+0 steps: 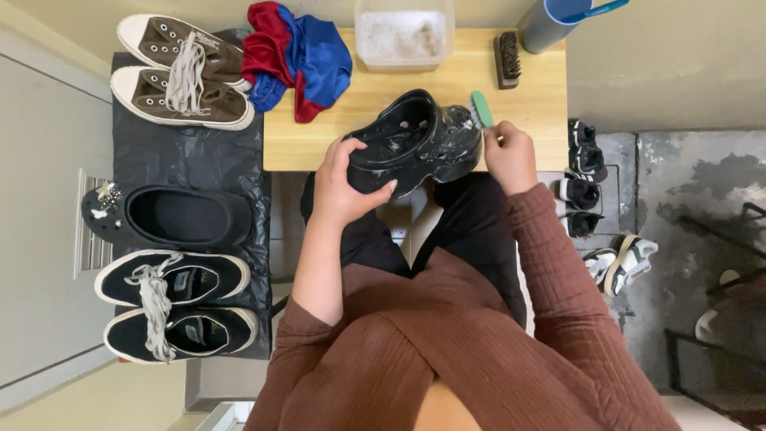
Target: Brushing the exterior and sole of a black shoe with a small brush and soapy water to clean it.
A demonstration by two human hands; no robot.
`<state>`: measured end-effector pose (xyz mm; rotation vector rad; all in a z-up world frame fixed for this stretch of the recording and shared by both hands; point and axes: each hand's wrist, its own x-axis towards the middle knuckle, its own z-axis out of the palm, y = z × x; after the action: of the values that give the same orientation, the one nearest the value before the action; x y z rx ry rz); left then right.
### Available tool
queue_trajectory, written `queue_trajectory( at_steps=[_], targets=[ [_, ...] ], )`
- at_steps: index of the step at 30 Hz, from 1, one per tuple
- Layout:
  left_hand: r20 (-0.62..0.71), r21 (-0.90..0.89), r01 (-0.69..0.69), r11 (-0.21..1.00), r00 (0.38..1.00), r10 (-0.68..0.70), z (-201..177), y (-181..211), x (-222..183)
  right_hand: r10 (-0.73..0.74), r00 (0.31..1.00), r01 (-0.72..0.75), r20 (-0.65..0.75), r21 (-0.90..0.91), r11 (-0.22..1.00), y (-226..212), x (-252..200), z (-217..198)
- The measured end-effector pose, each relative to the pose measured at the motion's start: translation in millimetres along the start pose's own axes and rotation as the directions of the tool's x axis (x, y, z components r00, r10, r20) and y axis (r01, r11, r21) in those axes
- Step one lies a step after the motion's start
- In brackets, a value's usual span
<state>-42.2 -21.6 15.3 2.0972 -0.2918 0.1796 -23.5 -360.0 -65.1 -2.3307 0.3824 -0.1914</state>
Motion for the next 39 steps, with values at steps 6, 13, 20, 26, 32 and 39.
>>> queue_trajectory(
  at_steps=[6, 13, 20, 26, 32, 39],
  targets=[
    [0.007, -0.049, 0.023, 0.999, 1.000, -0.023, -8.3, -5.7, 2.2, -0.029, 0.993, 0.011, 0.118, 0.150, 0.989, -68.4, -41.6, -12.6],
    [0.039, 0.001, -0.002, 1.000, 0.999, 0.002, -7.0, -1.6, 2.3, 0.006, 0.985, -0.008, 0.174, 0.011, 1.000, -98.9, -43.4, -28.3],
    [0.035, 0.036, -0.091, 0.995, 0.995, 0.090, -12.7, 6.8, -1.1, 0.053, 0.978, -0.028, 0.202, -0.128, 0.991, -67.5, -12.1, -29.2],
    [0.031, 0.002, -0.108, 0.994, 0.994, 0.108, -14.6, 1.2, -2.6, 0.002, 0.966, 0.034, 0.259, -0.134, 0.990, -56.1, 12.5, -30.2],
    [-0.003, -0.034, -0.081, 0.996, 0.997, 0.081, -11.2, -13.5, 3.2, -0.047, 0.958, 0.054, 0.282, -0.016, 0.998, -93.8, -4.1, -25.8],
    [0.003, -0.146, 0.142, 0.979, 0.990, -0.143, -16.5, -6.7, 7.3, -0.075, 0.992, 0.091, 0.102, -0.157, 0.983, -74.1, -14.0, -9.0]
  ],
)
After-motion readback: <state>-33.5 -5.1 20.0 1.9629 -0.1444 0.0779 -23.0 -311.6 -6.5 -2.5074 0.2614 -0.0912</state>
